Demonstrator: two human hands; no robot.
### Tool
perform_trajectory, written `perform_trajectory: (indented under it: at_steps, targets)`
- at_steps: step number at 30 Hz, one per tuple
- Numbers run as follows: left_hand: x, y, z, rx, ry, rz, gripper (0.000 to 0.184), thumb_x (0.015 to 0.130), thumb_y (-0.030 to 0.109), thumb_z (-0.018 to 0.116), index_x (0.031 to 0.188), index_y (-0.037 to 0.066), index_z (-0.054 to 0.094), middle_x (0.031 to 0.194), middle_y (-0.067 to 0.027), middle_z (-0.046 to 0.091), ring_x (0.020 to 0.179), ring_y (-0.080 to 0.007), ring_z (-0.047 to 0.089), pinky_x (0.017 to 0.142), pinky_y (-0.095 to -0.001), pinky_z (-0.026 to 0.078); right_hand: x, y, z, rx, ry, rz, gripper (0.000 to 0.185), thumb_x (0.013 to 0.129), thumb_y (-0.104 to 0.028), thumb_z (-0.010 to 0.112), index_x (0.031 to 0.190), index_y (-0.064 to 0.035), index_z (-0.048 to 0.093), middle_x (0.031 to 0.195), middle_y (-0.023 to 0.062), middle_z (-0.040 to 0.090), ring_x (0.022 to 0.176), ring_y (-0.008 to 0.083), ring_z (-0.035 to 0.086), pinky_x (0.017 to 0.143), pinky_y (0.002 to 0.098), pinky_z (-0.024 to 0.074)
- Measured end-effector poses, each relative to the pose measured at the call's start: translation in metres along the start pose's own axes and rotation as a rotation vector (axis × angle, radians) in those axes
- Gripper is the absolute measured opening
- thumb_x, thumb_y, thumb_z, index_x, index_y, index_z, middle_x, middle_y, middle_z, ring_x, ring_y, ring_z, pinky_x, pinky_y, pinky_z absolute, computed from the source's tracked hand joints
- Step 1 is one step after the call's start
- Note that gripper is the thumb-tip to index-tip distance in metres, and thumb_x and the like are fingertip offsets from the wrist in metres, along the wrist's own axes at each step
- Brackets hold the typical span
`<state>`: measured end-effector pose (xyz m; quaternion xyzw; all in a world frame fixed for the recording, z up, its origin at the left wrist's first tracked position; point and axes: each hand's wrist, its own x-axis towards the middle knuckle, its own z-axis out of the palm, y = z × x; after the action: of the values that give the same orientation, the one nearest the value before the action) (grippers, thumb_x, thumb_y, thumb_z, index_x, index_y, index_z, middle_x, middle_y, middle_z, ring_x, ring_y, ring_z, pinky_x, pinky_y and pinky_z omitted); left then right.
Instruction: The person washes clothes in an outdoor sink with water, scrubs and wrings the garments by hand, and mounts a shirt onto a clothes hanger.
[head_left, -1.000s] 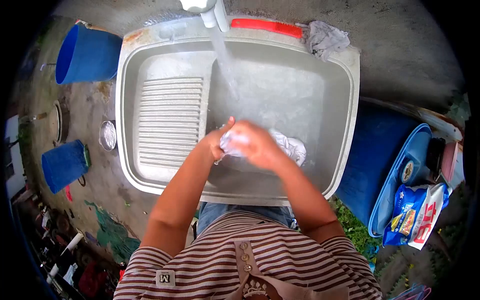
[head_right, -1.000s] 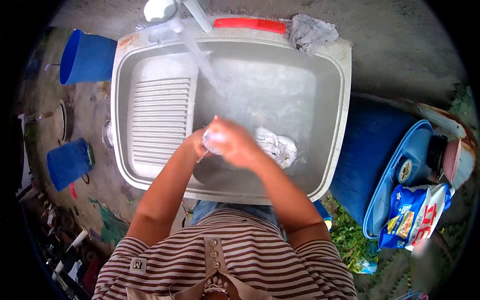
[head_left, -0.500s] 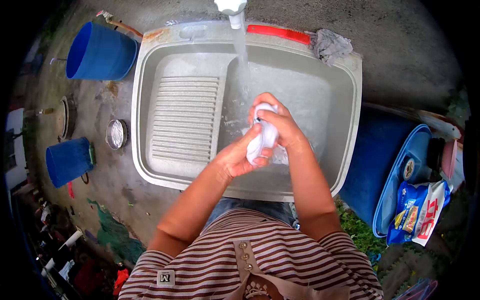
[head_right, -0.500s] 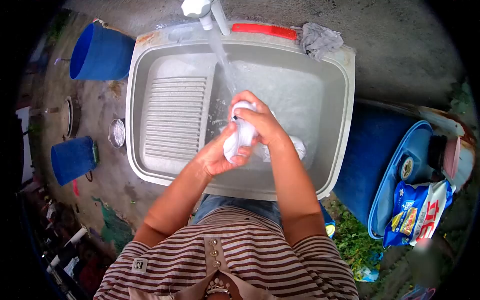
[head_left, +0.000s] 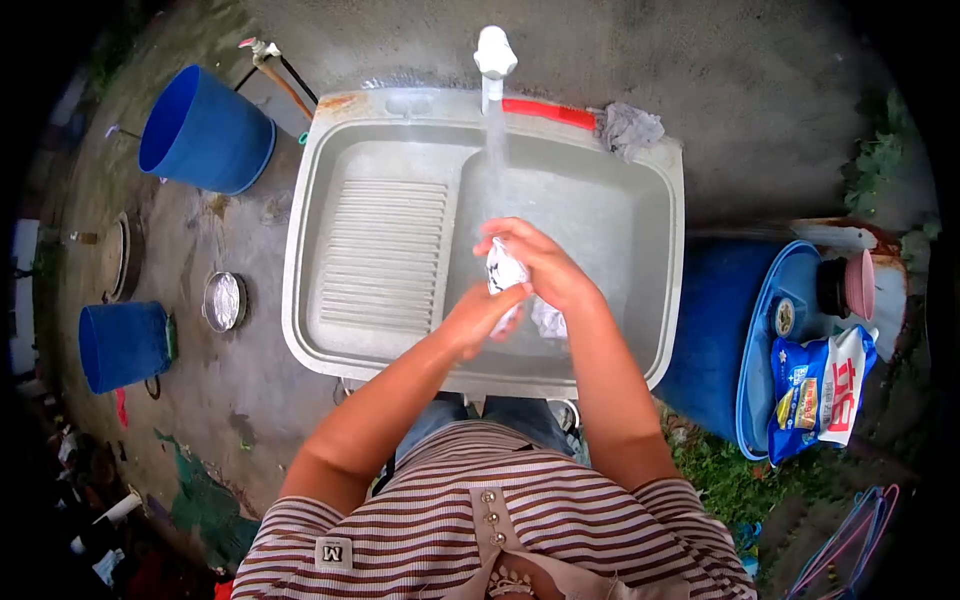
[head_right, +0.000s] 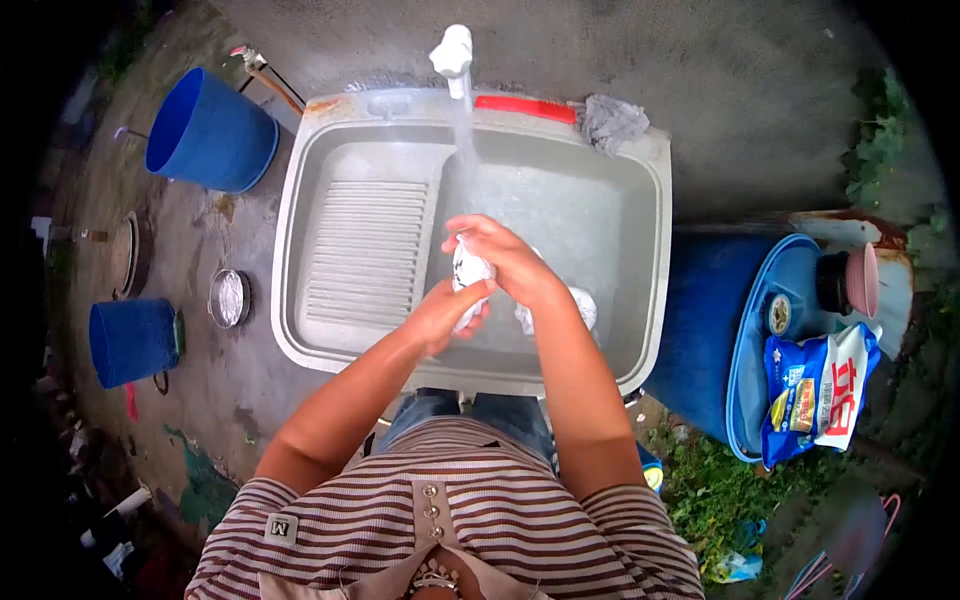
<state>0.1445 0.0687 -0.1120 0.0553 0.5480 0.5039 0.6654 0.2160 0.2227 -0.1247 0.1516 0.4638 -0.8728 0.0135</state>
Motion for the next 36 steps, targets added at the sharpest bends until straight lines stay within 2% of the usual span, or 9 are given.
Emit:
perform_trajectory:
  at_steps: [6,8,11,14,17,22,28,31,36]
  targets:
    - [-0.053,0.033,0.05,-1.055,-0.903,-0.126,0.045,0.094,0.038,0.065,0.121,0.005,0.049,0.087,-0.0032,0.056,0.058,-0.0075,0.043,0.044,-0.0175,0.036,-0.012,-0.021,0.077,0.942,-0.302,-0.552,0.053,0.1,-0.04,0.056,0.146,-0.0174,0.044,0.105,0.0055,0.055,0.098,0.0172,0.053,0.082,0.0435,0.0496]
    - [-0.086,0.051,0.055,-0.979,-0.765,-0.095,0.05,0.093,0.036,0.067,0.125,0.003,0.046,0.088,-0.0024,0.054,0.057,-0.0075,0.041,0.044,-0.0168,0.037,-0.012,-0.03,0.071,1.136,-0.551,-0.583,0.048,0.101,-0.038,0.054,0.143,-0.0156,0.046,0.089,0.0018,0.053,0.086,0.0149,0.052,0.077,0.0414,0.0497]
    - [-0.101,0.061,0.033,-0.688,-0.752,-0.078,0.047,0.093,0.03,0.068,0.126,0.002,0.048,0.085,0.0005,0.05,0.056,-0.0058,0.039,0.043,-0.0176,0.032,-0.04,-0.087,0.107,0.394,-0.203,-0.523,0.023,0.104,-0.024,0.051,0.117,-0.0065,0.055,0.064,-0.0009,0.038,0.059,0.0113,0.043,0.066,0.037,0.0472]
    - [-0.105,0.069,0.032,-0.238,-0.423,-0.034,0.023,0.093,0.021,0.067,0.105,0.008,0.052,0.071,0.0044,0.045,0.053,-0.005,0.037,0.043,-0.0203,0.028,-0.044,-0.094,0.105,0.153,-0.149,-0.424,0.025,0.102,-0.025,0.051,0.116,-0.005,0.056,0.071,-0.0003,0.048,0.063,0.0107,0.049,0.065,0.0298,0.0462]
    - [-0.057,0.043,0.025,0.058,-0.114,0.11,0.016,0.089,0.02,0.069,0.089,0.012,0.055,0.067,0.0048,0.047,0.051,-0.0055,0.039,0.043,-0.022,0.028,-0.019,-0.066,0.077,-0.658,0.252,-0.861,0.038,0.072,-0.017,0.066,0.108,-0.0041,0.063,0.096,0.0036,0.059,0.08,0.0123,0.057,0.071,0.0283,0.0489]
    - [0.004,0.017,-0.009,0.505,0.162,0.271,0.026,0.089,0.038,0.063,0.092,0.015,0.05,0.062,0.0057,0.04,0.045,-0.0067,0.036,0.04,-0.0256,0.027,0.029,-0.012,0.086,-0.178,0.666,-0.504,0.023,0.087,-0.028,0.05,0.077,-0.0079,0.054,0.076,0.0001,0.05,0.078,0.0136,0.043,0.075,0.0342,0.0401]
    - [0.063,-0.012,-0.032,0.588,0.064,0.607,0.033,0.093,0.031,0.061,0.113,0.005,0.061,0.092,-0.0051,0.067,0.08,-0.0149,0.064,0.067,-0.0336,0.05,0.022,0.006,0.077,-0.337,1.076,-0.507,0.044,0.092,-0.043,0.046,0.092,-0.0022,0.064,0.084,0.0169,0.063,0.09,0.0262,0.057,0.085,0.0397,0.0428]
    - [0.065,-0.001,-0.011,0.946,0.088,0.628,0.042,0.09,0.031,0.066,0.117,0.002,0.055,0.101,-0.0125,0.069,0.091,-0.0244,0.067,0.077,-0.0391,0.052,0.003,-0.003,0.063,-0.147,1.162,-0.352,0.045,0.096,-0.038,0.045,0.11,-0.0007,0.064,0.097,0.0235,0.067,0.105,0.0332,0.06,0.092,0.0429,0.0428]
    - [0.007,0.011,0.023,1.263,0.181,0.769,0.061,0.077,0.021,0.081,0.118,-0.005,0.045,0.099,-0.0234,0.066,0.092,-0.0431,0.065,0.079,-0.0468,0.05,-0.061,0.015,0.041,-0.748,1.323,-0.492,0.037,0.099,-0.031,0.053,0.124,-0.0048,0.056,0.12,0.024,0.06,0.105,0.0372,0.059,0.092,0.0456,0.0465]
